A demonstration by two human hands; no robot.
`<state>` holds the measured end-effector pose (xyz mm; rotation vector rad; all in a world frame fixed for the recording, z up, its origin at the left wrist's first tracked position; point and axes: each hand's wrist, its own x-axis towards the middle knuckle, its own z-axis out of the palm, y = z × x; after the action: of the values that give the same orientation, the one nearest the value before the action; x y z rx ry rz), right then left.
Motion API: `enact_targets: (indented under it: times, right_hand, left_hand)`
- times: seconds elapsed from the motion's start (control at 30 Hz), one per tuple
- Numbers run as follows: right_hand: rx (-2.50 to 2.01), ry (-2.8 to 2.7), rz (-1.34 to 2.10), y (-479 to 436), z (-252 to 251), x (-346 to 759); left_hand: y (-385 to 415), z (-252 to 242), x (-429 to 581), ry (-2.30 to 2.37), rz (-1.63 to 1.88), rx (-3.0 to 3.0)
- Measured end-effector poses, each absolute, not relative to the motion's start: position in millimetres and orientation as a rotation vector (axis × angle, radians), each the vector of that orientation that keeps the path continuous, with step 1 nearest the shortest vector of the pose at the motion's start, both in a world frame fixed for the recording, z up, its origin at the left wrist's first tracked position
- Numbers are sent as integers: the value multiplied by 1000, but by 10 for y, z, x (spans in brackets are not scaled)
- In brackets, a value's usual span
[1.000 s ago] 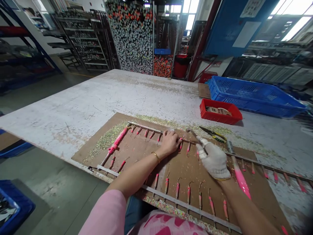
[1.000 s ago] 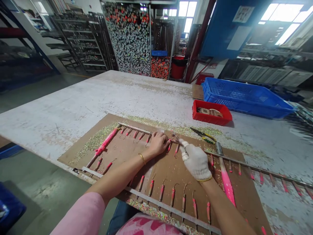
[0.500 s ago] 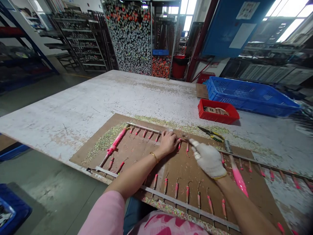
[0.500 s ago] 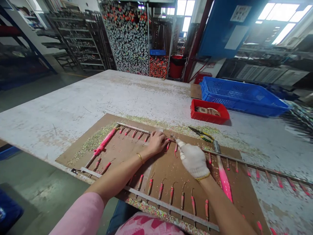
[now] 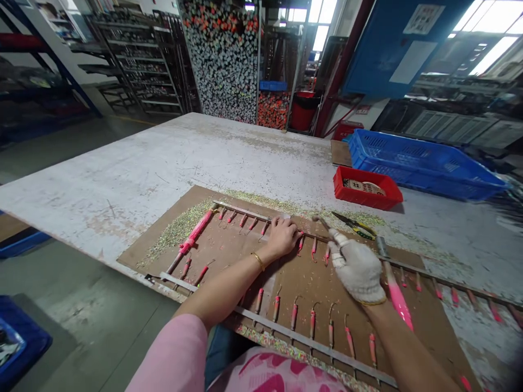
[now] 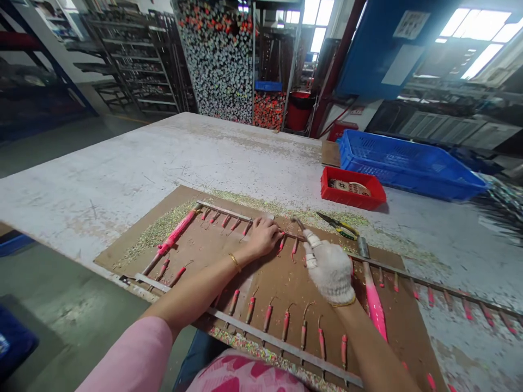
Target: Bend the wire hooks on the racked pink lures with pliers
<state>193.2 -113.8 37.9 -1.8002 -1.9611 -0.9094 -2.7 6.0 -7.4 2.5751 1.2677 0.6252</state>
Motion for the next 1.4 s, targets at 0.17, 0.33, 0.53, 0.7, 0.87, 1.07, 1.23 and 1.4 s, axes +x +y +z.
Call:
enact_targets:
  times: [0.17,0.33,0.53,0.7,0.87,1.07,1.23,1.4]
  right_hand:
    - [-1790,-2205,-747,-1147,368,1943]
    - [-1905,-1934,-829,-1159,370,1956]
    - [-1827,-2167,-672,-1138,361,1964]
    - [-1917,-1938,-705,-1153,357,1992]
    - [-1919,-2095,-534,-1166,398,1986]
    - [-1976,-2048,-500,-1182,421,2007]
    - [-1951,-1893,-489,-1202,414,2047]
    - [-1959,-2041,-388,-1210,386,2059]
  left_hand:
    - [50,-39,-30,1281,621,2574]
    - [68,-40,-37,1260,609,2582]
    - [84,-40,-55,1241,602,2570]
    - [76,-26,-62,1234,597,2606]
    - [85,-53,-74,1217,602,2618]
    - [93,-50,-81,1224,612,2605]
    - [89,-29,-78,1198,611,2597]
    - [113,-14,-94,1218,584,2581]
